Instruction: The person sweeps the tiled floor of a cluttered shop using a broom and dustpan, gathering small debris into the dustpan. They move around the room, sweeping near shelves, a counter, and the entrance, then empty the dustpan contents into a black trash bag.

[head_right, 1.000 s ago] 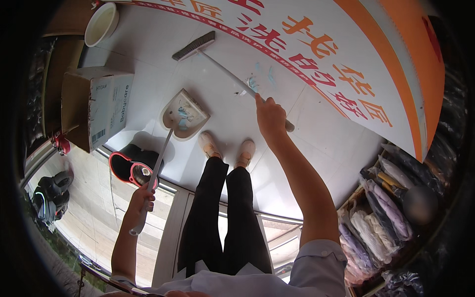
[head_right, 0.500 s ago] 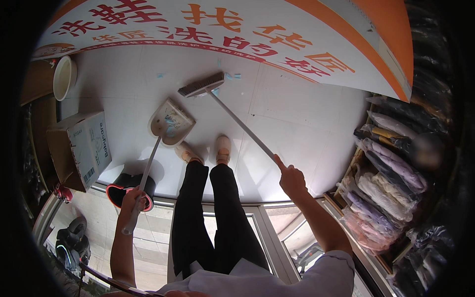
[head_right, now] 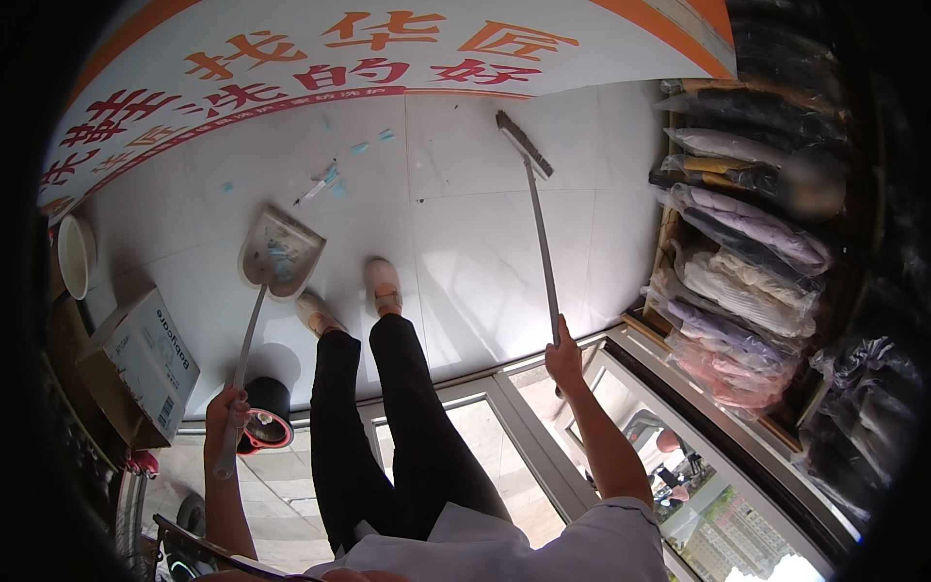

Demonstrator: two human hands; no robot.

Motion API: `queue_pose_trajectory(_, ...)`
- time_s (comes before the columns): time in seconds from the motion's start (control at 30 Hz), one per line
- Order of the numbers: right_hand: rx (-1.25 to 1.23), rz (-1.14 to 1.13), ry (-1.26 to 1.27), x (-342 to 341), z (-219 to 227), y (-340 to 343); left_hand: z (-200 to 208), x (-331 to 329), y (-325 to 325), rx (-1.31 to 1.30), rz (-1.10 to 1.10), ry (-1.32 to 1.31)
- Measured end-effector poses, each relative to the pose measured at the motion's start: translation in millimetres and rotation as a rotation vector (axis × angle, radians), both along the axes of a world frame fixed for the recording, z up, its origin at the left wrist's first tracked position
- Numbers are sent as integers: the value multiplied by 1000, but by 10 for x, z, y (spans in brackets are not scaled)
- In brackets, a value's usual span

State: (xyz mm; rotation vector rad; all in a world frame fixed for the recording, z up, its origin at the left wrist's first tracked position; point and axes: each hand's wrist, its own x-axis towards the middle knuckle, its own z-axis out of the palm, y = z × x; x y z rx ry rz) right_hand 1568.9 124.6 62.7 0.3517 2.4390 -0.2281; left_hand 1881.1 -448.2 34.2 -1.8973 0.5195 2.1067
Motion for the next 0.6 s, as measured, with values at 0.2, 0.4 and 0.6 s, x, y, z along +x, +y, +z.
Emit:
queue_pose_trajectory(0.2,-204,-343,-107,-932,-772,-112,-123,27,-67,39,-22,-7)
queue_pose_trajectory(0.4,-437,-540,-159,-129,-833,-1166,-160,154,-119,71,-74,28)
queue_pose_trajectory(0.6,-589,-637,-352,868,-217,-2238,-104,-1,-22,6,18,-10)
